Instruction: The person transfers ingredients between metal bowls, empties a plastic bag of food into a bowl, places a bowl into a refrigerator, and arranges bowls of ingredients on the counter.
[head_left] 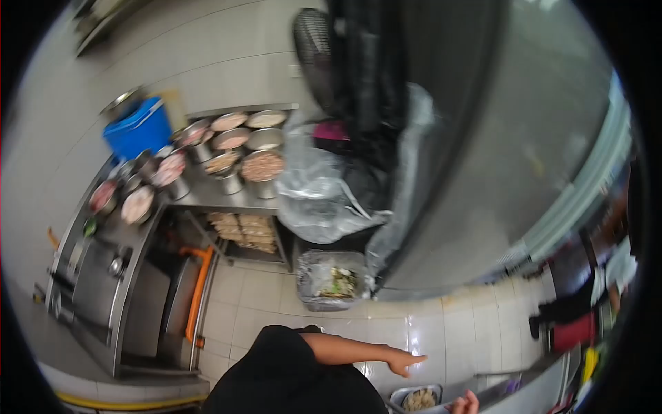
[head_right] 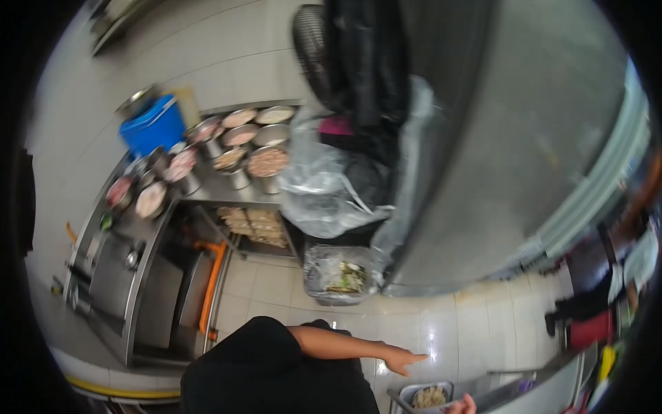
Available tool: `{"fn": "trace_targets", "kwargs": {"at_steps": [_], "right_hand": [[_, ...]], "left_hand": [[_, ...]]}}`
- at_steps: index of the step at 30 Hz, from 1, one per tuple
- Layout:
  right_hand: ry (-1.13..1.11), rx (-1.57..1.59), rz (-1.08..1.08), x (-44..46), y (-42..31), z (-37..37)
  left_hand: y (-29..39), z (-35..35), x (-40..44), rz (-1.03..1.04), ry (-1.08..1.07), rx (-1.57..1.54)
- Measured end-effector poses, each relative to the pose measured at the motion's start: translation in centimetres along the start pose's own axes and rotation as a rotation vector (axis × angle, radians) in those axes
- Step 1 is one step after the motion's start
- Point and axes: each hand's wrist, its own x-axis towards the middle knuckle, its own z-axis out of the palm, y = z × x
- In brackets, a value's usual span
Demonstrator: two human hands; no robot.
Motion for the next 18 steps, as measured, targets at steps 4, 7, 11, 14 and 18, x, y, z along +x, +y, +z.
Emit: {"fn": "trace_targets", "kwargs": {"at_steps": [4, 7, 11, 14, 18], "right_hand": [[-0.666, -0.581, -0.490, 5.1, -0.5, 12.7], [-0.928, -0.600, -0.564, 4.9, -2.2, 23.1], [-1.196, -0.661, -0.532, 3.3, -3.7, 37.2], [-1.273, -0.609, -0.498, -0.1, -5.2, 47.3], [-1.363, -0.568, -0.479, -6.2, -8.9, 56.5]], "left_hand": [[-10.5, -2.8, -14.3, -0.355, 0.105, -0.031], [-16.6, -3.0, -28.0, -0.466, 0.563, -0.137], [-25.4, -2.0, -47.4, -0.592, 1.463, -0.078], [-23.5, -9.8, -60.0, -0.587, 1.999, -0.179], [-20.8, -21.6, -70.4, -0.392, 2.157, -0.183]]}}
